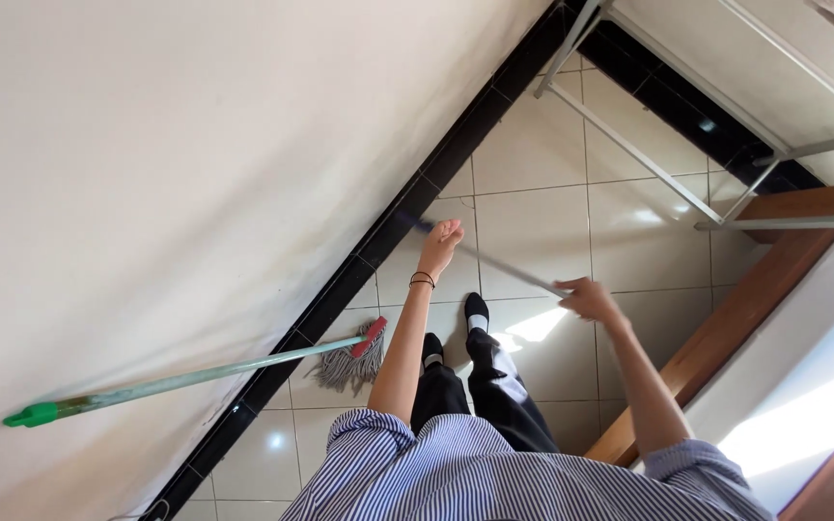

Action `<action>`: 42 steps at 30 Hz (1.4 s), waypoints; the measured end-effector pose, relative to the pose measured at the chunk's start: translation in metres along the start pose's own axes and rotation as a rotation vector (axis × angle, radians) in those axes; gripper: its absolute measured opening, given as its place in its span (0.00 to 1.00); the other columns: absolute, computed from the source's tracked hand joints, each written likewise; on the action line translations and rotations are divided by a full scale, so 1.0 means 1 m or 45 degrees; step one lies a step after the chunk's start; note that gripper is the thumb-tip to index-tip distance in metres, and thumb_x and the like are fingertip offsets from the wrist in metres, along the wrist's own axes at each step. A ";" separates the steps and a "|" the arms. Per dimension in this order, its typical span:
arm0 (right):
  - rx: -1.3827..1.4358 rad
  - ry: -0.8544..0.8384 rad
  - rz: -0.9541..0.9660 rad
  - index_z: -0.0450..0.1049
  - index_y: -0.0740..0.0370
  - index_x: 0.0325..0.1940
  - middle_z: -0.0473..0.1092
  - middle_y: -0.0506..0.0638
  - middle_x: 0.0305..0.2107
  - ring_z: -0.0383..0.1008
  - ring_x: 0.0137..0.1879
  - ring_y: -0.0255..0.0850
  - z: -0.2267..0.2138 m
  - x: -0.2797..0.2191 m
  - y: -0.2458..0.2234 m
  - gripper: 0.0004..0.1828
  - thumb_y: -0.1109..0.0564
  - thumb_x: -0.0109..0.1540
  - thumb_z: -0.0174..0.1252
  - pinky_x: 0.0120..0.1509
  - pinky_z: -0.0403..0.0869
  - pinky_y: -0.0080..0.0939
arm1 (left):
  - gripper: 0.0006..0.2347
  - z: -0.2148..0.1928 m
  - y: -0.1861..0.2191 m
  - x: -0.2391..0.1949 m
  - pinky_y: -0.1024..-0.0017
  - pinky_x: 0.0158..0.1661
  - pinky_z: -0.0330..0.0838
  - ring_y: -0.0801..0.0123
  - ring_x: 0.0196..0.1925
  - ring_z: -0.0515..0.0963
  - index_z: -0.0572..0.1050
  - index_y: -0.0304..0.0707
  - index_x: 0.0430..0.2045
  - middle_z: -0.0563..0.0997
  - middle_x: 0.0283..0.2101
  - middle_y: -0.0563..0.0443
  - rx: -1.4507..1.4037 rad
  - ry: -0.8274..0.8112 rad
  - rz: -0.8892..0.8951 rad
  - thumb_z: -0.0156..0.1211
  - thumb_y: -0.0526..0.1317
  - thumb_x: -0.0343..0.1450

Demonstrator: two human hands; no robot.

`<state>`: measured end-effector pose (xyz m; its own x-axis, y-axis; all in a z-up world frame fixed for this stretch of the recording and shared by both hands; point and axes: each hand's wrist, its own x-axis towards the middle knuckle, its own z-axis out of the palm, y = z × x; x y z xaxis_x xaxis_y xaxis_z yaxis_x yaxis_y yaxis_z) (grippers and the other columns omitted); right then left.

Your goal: The recorder cleans a hotel room by wiping a metal rack, disposing of trash, and sweeping the floor and window sills.

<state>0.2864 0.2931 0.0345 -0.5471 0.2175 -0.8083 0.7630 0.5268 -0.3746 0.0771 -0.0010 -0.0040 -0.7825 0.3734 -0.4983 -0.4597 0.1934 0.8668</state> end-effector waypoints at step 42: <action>-0.016 0.498 0.203 0.73 0.61 0.61 0.76 0.59 0.35 0.78 0.34 0.44 0.323 -0.076 0.231 0.24 0.62 0.60 0.59 0.33 0.79 0.40 | 0.19 0.142 -0.121 -0.217 0.68 0.60 0.69 0.65 0.59 0.79 0.73 0.34 0.55 0.80 0.56 0.44 0.417 -0.544 -0.120 0.57 0.47 0.74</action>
<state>0.6156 0.1328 -0.1379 -0.5140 0.5913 -0.6214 0.8456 0.4709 -0.2513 0.3622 0.0236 0.0025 -0.4725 0.6632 -0.5805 -0.3114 0.4905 0.8139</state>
